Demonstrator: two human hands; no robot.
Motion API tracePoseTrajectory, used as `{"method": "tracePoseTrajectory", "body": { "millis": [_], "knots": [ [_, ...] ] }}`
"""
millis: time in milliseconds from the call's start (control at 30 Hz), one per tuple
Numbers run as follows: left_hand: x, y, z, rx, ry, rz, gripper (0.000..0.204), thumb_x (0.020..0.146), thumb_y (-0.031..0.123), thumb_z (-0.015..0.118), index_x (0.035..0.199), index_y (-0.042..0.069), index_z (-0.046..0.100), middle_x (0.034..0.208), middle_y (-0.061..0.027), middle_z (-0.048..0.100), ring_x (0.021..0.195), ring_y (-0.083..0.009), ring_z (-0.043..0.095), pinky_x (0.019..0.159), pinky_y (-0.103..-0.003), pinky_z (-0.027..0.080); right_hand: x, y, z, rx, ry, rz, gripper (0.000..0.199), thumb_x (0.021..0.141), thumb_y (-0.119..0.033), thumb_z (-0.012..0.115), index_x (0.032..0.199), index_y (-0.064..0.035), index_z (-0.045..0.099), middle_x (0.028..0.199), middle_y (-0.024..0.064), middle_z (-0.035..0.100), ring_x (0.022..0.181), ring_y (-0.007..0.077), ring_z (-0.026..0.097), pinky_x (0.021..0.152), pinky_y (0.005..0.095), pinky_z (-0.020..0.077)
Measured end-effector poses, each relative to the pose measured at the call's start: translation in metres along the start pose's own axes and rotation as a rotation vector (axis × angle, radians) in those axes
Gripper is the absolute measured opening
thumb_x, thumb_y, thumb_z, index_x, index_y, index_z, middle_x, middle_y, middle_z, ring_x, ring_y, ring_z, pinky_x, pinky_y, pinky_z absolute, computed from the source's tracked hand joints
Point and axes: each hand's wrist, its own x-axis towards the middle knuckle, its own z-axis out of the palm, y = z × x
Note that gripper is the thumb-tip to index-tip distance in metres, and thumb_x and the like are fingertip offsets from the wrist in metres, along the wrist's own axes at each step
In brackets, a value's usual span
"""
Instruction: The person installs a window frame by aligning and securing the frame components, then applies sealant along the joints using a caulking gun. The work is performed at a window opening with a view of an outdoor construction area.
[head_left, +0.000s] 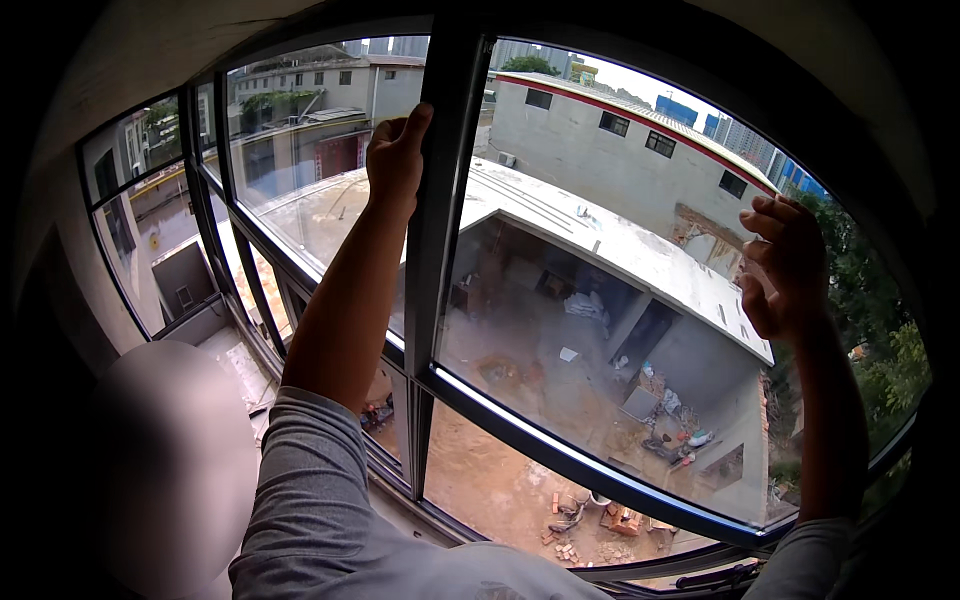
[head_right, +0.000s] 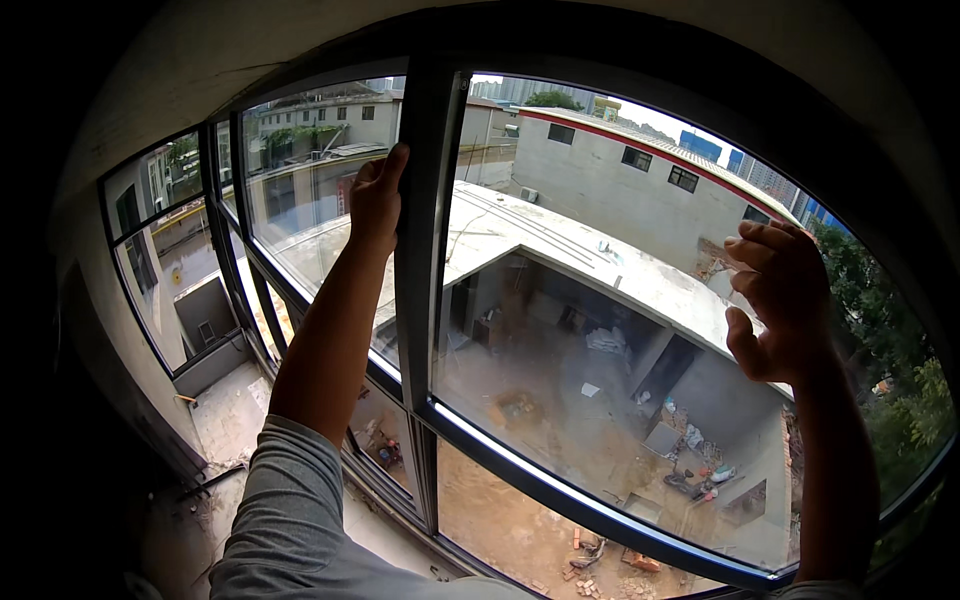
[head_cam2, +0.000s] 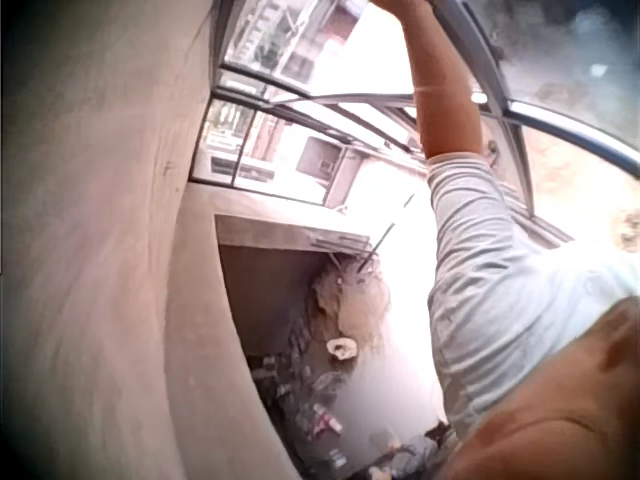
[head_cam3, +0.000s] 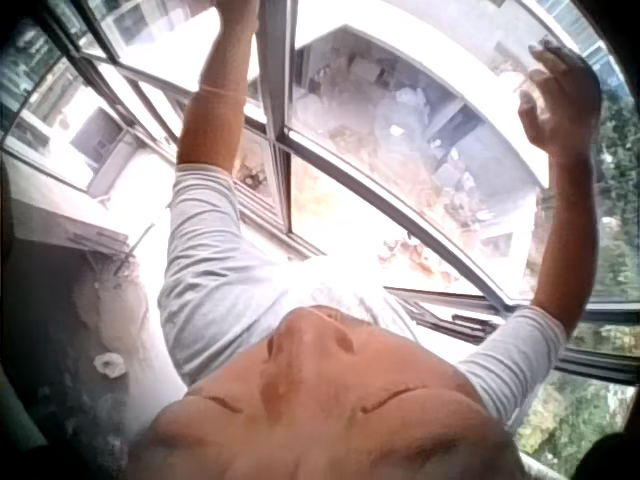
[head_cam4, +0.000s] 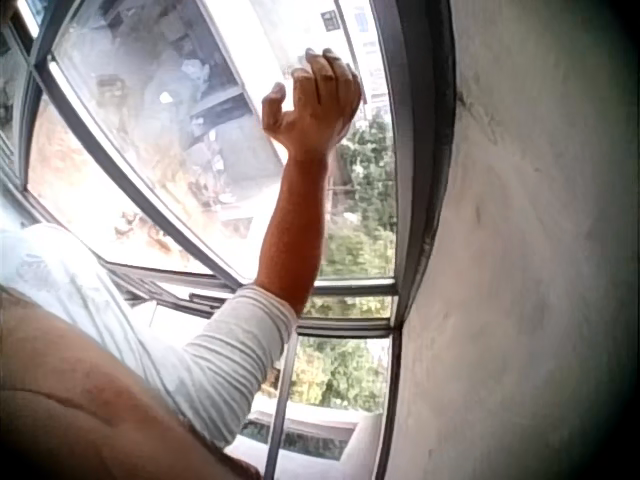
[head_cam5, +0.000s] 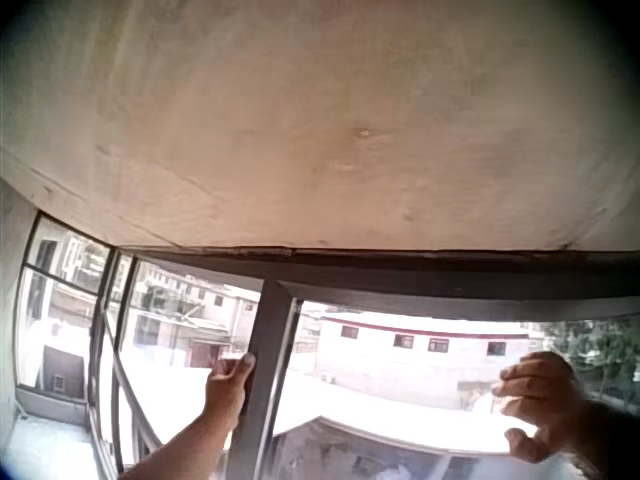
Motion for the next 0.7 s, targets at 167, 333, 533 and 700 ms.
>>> {"method": "tracePoseTrajectory", "body": {
  "millis": [167,333,533,700],
  "knots": [
    [0.000,-0.005,-0.007,0.111,-0.026,0.137,0.061,0.087,0.058,0.085,0.109,0.003,0.070,0.093,-0.0016,0.071,0.085,-0.0103,0.065,0.079,-0.026,0.052,-0.004,0.013,0.003,-0.017,0.013,-0.045,0.018,0.091,-0.022,0.054,0.098,-0.0061,0.058,0.125,0.0160,0.066,0.130,0.0377,0.060,0.110,0.0565,0.0463],
    [-0.071,-0.049,-0.053,0.040,-0.082,0.016,0.049,0.093,0.042,0.085,0.119,0.004,0.068,0.107,-0.0036,0.073,0.101,-0.0122,0.068,0.092,-0.026,0.052,-0.014,0.026,0.001,-0.075,-0.030,-0.102,0.019,0.090,-0.020,0.058,0.101,-0.0056,0.059,0.133,0.0174,0.067,0.134,0.0386,0.060,0.116,0.0566,0.0435],
    [-0.186,-0.174,-0.170,0.088,-0.078,-0.385,0.053,0.089,0.038,0.089,0.121,0.003,0.065,0.108,-0.0025,0.070,0.101,-0.0114,0.064,0.091,-0.024,0.050,-0.014,0.034,-0.001,-0.072,-0.010,-0.109,0.018,0.090,-0.019,0.059,0.101,-0.0051,0.058,0.131,0.0179,0.067,0.133,0.0392,0.061,0.113,0.0560,0.0470],
    [-0.250,-0.234,-0.239,0.345,-0.124,-0.640,0.049,0.090,0.037,0.088,0.119,0.005,0.066,0.111,-0.0044,0.069,0.103,-0.0149,0.064,0.092,-0.030,0.051,-0.011,0.030,-0.002,-0.042,0.003,-0.100,0.017,0.089,-0.018,0.058,0.099,-0.0042,0.057,0.129,0.0187,0.067,0.130,0.0398,0.062,0.112,0.0554,0.0486]
  ]
}}
